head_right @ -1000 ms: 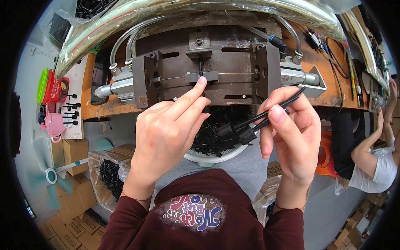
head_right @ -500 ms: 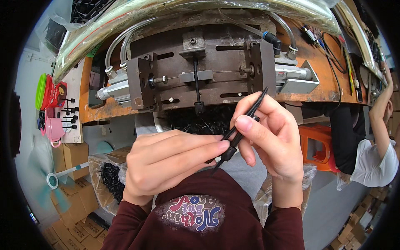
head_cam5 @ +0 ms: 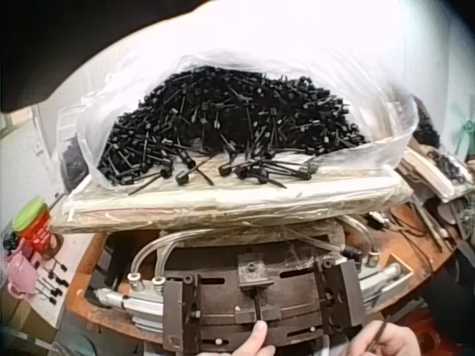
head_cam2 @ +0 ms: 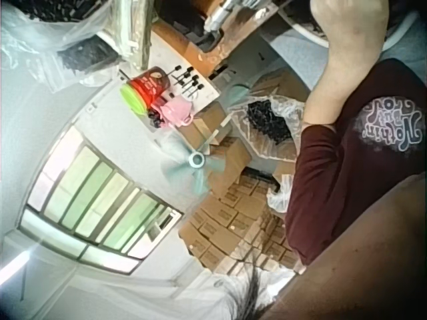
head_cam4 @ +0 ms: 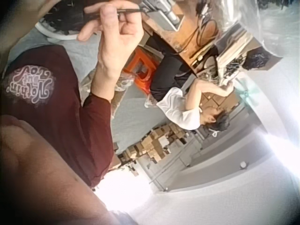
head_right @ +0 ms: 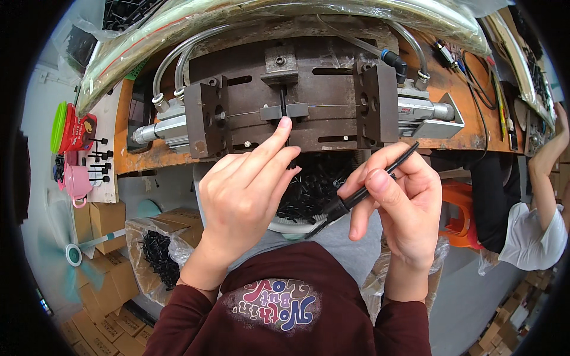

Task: Assembling small black plastic components using a pneumatic machine at a workbench.

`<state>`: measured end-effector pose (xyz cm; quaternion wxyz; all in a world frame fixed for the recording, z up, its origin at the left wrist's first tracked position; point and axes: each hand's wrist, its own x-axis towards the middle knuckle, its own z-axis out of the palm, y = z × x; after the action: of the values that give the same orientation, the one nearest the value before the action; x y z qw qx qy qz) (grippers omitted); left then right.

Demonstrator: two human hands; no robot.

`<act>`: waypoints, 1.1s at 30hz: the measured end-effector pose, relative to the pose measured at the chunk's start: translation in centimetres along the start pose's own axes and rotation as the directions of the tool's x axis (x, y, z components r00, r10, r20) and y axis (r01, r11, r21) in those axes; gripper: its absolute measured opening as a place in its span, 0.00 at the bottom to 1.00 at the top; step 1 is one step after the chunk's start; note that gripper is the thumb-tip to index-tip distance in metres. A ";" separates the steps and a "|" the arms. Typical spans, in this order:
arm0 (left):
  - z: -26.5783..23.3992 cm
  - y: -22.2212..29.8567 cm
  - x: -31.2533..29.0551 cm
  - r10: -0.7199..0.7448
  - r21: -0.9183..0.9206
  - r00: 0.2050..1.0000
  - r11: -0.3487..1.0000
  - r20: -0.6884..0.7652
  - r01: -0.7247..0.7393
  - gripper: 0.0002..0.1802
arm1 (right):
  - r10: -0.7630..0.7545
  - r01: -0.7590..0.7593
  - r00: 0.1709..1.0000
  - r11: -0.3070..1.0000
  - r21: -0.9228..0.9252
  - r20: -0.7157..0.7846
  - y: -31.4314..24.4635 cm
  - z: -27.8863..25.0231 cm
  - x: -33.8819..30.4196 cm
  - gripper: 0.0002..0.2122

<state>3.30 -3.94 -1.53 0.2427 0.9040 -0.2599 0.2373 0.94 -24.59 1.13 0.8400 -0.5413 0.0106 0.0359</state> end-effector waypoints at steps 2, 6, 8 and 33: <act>-0.1 -0.3 0.5 0.013 0.028 1.000 1.000 0.018 -0.014 0.16 | 0.026 -0.027 0.999 0.999 0.020 0.021 0.1 -0.2 0.0 0.08; -0.4 -0.2 0.5 -0.002 0.018 1.000 1.000 0.024 0.001 0.16 | 0.066 -0.066 0.997 0.998 0.003 0.039 -0.1 -0.3 0.0 0.06; -0.4 -0.2 0.4 -0.009 0.021 1.000 1.000 0.029 0.009 0.16 | 0.090 -0.090 0.996 0.996 0.004 0.027 -0.1 -0.2 -0.1 0.06; -0.8 -0.2 0.6 -0.014 -0.026 0.999 1.000 0.052 0.015 0.14 | -0.276 0.281 0.958 0.957 0.069 -0.077 -0.6 1.0 -0.8 0.29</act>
<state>3.66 -3.57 -0.63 0.2495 0.9085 -0.2625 0.2086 0.13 -23.98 2.11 0.8565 -0.5047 -0.0366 -0.1012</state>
